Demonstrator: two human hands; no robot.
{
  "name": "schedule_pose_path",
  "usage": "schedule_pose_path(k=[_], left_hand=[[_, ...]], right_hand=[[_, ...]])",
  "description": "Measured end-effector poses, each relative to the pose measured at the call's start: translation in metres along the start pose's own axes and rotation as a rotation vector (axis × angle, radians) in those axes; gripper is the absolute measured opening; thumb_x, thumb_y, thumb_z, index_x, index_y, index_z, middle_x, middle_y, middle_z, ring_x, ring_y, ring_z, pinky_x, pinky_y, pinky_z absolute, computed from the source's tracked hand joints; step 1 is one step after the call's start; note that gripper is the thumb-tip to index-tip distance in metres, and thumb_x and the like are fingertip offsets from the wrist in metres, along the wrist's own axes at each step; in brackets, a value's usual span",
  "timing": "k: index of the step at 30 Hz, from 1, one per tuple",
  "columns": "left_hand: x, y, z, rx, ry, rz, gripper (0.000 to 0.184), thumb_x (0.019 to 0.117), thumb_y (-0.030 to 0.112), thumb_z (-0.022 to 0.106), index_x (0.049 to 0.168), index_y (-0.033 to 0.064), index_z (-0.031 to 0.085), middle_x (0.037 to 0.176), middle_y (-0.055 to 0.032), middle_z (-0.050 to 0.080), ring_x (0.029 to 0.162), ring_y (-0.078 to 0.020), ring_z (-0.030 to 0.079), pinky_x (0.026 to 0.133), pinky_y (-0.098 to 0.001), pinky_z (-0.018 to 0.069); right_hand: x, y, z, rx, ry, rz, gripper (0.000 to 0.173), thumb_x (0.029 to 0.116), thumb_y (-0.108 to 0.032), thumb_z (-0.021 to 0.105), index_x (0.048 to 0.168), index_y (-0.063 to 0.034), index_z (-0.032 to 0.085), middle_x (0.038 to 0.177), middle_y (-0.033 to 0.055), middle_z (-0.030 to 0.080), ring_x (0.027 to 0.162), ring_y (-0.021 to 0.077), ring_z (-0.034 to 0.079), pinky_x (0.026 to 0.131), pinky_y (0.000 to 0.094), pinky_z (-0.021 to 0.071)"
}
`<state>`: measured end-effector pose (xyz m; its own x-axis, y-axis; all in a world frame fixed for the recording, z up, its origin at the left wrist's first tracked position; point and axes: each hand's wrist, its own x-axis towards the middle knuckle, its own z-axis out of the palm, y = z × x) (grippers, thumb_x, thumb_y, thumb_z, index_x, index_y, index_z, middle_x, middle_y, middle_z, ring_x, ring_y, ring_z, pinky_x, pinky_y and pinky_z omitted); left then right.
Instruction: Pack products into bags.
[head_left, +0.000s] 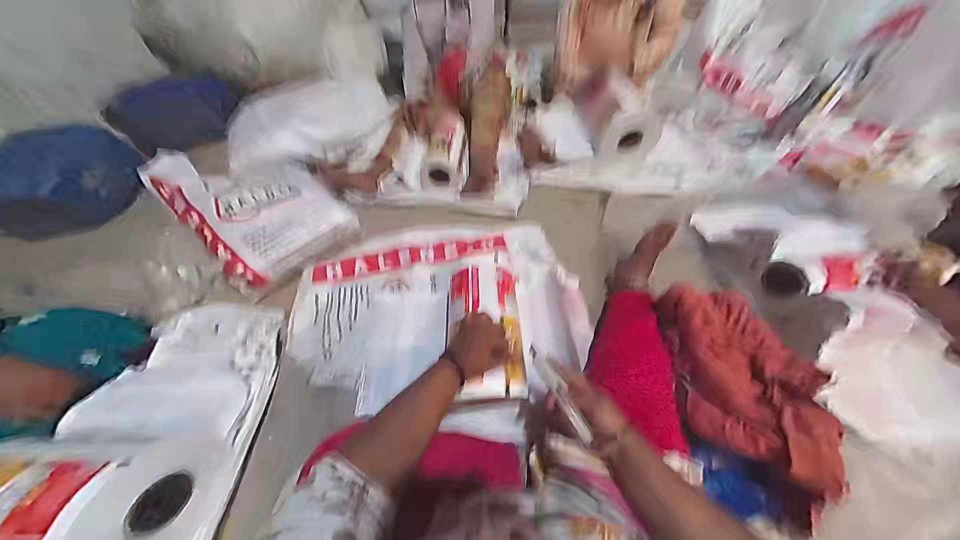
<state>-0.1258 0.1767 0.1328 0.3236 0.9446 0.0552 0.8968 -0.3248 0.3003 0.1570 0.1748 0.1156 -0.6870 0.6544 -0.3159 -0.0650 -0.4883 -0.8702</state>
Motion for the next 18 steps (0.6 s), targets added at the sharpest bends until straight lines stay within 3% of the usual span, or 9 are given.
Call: schedule_pose_path(k=[3, 7, 11, 14, 18], left_hand=[[-0.001, 0.002, 0.005, 0.031, 0.008, 0.01, 0.039, 0.1001, 0.043, 0.057, 0.091, 0.0108, 0.077, 0.112, -0.0123, 0.072, 0.123, -0.0416, 0.058, 0.111, -0.067, 0.0351], [-0.003, 0.0, 0.009, 0.057, 0.0, 0.033, 0.053, 0.1018, 0.054, 0.049, 0.086, 0.0114, 0.076, 0.111, -0.0094, 0.072, 0.124, -0.0369, 0.057, 0.113, -0.0623, 0.0341], [-0.007, 0.005, 0.011, 0.053, 0.003, 0.033, 0.057, 0.1014, 0.056, 0.047, 0.082, 0.01, 0.074, 0.111, -0.0088, 0.072, 0.124, -0.0365, 0.056, 0.112, -0.0617, 0.0335], [-0.011, 0.007, 0.011, 0.048, -0.003, -0.013, 0.059, 0.1016, 0.058, 0.045, 0.084, 0.0105, 0.075, 0.113, -0.0079, 0.072, 0.128, -0.0357, 0.054, 0.114, -0.0619, 0.0306], [-0.018, 0.003, 0.012, 0.045, 0.038, -0.047, 0.059, 0.1012, 0.059, 0.044, 0.086, 0.0123, 0.077, 0.114, -0.0067, 0.072, 0.13, -0.0351, 0.054, 0.115, -0.0616, 0.0304]], right_hand=[[0.003, 0.006, -0.003, 0.051, -0.021, 0.012, 0.072, 0.095, -0.026, 0.054, 0.162, -0.0202, 0.029, 0.084, 0.0057, 0.066, 0.048, 0.0069, 0.05, 0.042, 0.0222, 0.0432], [0.005, 0.012, -0.003, 0.031, -0.005, 0.003, 0.064, 0.1013, -0.02, 0.044, 0.163, -0.0215, 0.027, 0.087, 0.0065, 0.066, 0.051, 0.0064, 0.048, 0.045, 0.0219, 0.0407], [0.004, 0.018, -0.007, 0.047, -0.013, 0.0, 0.064, 0.1015, -0.019, 0.044, 0.163, -0.0215, 0.026, 0.09, 0.0079, 0.067, 0.052, 0.007, 0.051, 0.046, 0.0219, 0.0423], [0.004, 0.02, -0.009, 0.054, 0.007, 0.015, 0.067, 0.1004, -0.019, 0.047, 0.164, -0.0228, 0.025, 0.09, 0.0091, 0.067, 0.052, 0.0079, 0.051, 0.046, 0.0225, 0.0422], [0.005, 0.019, -0.002, 0.02, 0.085, 0.064, 0.059, 0.1056, -0.016, 0.041, 0.163, -0.0246, 0.028, 0.091, 0.0094, 0.067, 0.051, 0.0082, 0.05, 0.045, 0.0226, 0.0407]])
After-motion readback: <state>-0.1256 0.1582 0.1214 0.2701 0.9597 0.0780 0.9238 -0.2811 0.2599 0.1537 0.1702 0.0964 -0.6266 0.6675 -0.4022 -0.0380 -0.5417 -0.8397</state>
